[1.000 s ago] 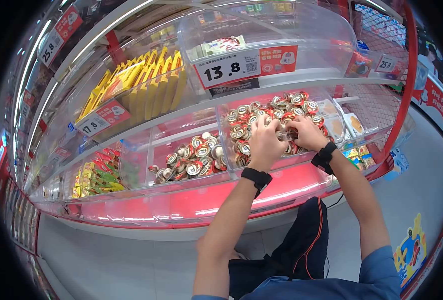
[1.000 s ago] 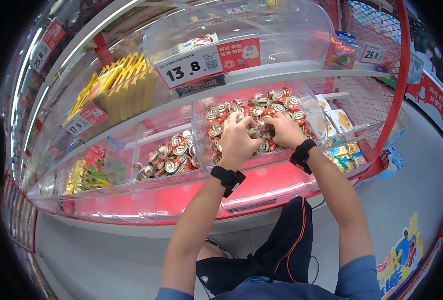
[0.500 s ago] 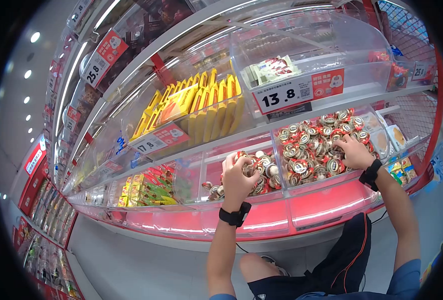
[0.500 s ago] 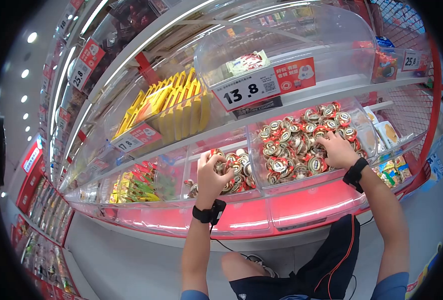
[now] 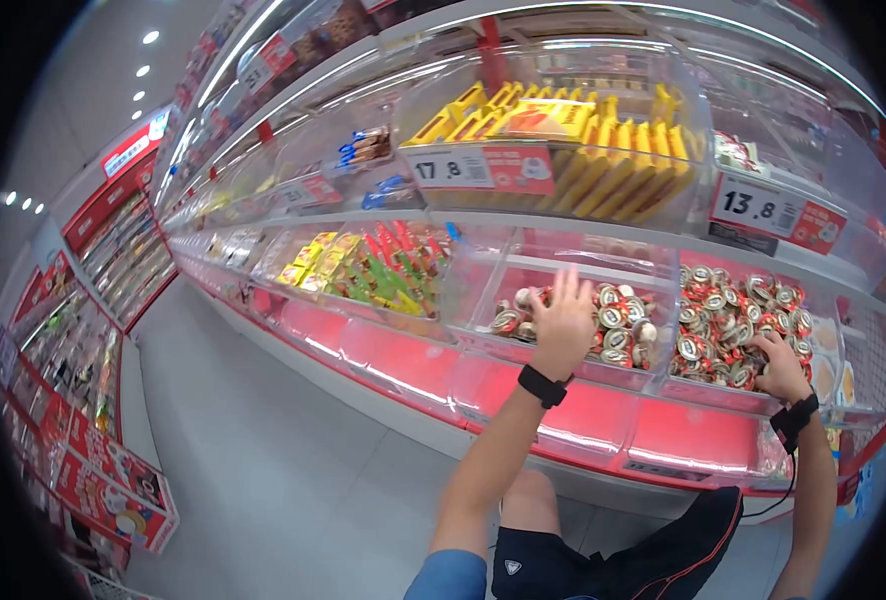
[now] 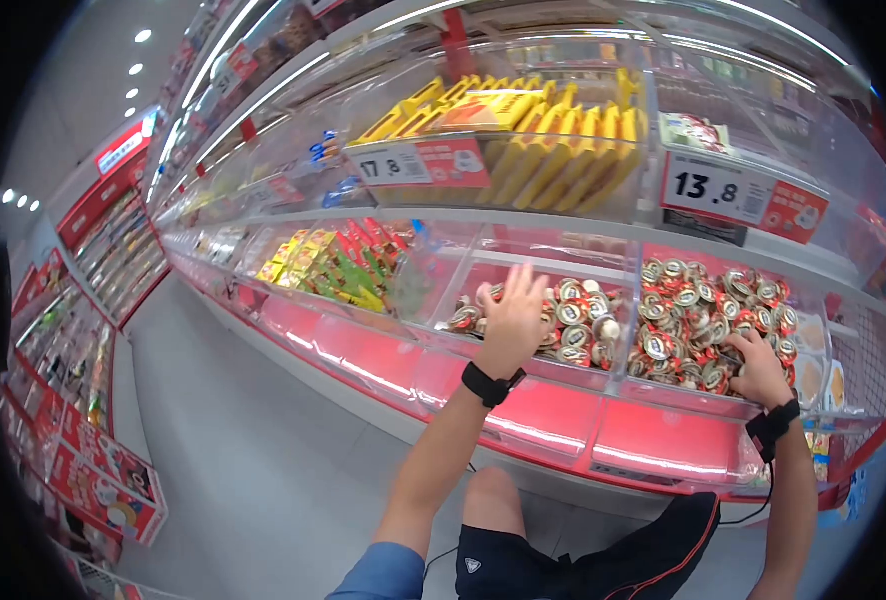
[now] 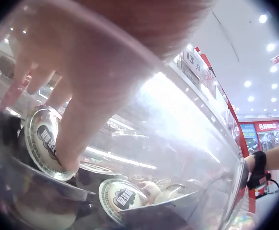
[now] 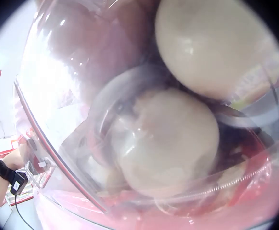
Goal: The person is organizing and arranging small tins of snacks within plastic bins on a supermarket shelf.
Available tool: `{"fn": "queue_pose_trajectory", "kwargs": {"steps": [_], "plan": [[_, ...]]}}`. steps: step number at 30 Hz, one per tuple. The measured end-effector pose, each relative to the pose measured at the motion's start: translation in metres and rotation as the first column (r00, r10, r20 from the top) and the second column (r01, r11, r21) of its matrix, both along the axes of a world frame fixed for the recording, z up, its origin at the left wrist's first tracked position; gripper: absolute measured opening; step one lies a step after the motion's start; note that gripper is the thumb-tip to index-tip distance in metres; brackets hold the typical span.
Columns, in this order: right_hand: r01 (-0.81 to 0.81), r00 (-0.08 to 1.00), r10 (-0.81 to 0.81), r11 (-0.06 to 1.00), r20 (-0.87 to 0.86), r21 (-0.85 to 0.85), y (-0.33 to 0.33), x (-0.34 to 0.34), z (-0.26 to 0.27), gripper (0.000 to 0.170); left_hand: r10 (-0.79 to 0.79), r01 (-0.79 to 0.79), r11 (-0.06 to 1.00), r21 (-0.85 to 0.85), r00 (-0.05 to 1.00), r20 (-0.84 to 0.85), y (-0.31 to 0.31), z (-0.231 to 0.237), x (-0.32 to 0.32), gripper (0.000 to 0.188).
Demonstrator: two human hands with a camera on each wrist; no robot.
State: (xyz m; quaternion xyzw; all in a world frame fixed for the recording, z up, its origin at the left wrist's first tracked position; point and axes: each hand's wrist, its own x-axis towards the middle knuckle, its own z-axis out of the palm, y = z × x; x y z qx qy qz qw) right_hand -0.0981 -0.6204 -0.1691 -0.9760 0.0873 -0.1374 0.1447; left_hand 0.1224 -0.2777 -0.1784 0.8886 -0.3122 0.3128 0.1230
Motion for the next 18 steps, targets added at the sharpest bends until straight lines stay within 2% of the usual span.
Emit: {"fn": "queue_pose_trajectory", "kwargs": {"steps": [1, 2, 3, 6, 7, 10, 11, 14, 15, 18], "plan": [[0.004, 0.999, -0.002, 0.999, 0.053, -0.032, -0.001, 0.002, -0.004, 0.050, -0.183, 0.176, 0.982, -0.063, 0.976, -0.116, 0.007, -0.008, 0.008, 0.061], [0.019, 0.994, -0.013, 0.998, 0.107, -0.060, -0.004, 0.002, -0.009, 0.048, -0.372, 0.347, 0.926, -0.146, 0.903, -0.214, 0.014, -0.016, 0.016, 0.057], [0.014, 0.992, -0.008, 0.999, 0.124, -0.047, -0.001, 0.002, -0.005, 0.041, -0.409, 0.351, 0.911, -0.216, 0.837, -0.364, 0.022, -0.005, 0.008, 0.051], [0.028, 0.977, -0.009, 0.996, 0.215, -0.086, 0.009, -0.001, 0.001, 0.035, -0.245, 0.217, 0.967, -0.136, 0.941, -0.233, 0.035, -0.002, 0.006, 0.049], [0.061, 0.968, -0.040, 0.995, 0.248, -0.078, 0.021, -0.003, 0.009, 0.028, -0.191, 0.175, 0.981, -0.087, 0.952, -0.239, 0.038, -0.004, 0.012, 0.047], [0.146, 0.948, -0.090, 0.976, 0.306, -0.164, 0.012, -0.003, 0.008, 0.025, -0.087, 0.054, 0.991, -0.120, 0.952, -0.293, 0.042, -0.006, 0.015, 0.044], [0.139, 0.940, -0.080, 0.978, 0.333, -0.158, 0.012, -0.004, 0.006, 0.022, -0.134, 0.061, 0.977, -0.206, 0.921, -0.366, 0.043, -0.005, 0.013, 0.043], [0.137, 0.906, -0.068, 0.981, 0.418, -0.139, 0.001, 0.000, -0.002, 0.022, -0.174, 0.121, 0.975, -0.187, 0.939, -0.297, 0.043, -0.010, 0.015, 0.044], [0.115, 0.908, -0.081, 0.992, 0.412, -0.058, 0.006, -0.001, 0.001, 0.022, -0.181, 0.131, 0.972, -0.196, 0.947, -0.266, 0.043, -0.012, 0.016, 0.044], [0.129, 0.873, -0.020, 0.973, 0.488, -0.191, 0.019, -0.003, 0.010, 0.022, -0.152, 0.111, 0.978, -0.177, 0.960, -0.235, 0.043, -0.012, 0.014, 0.043]]}}
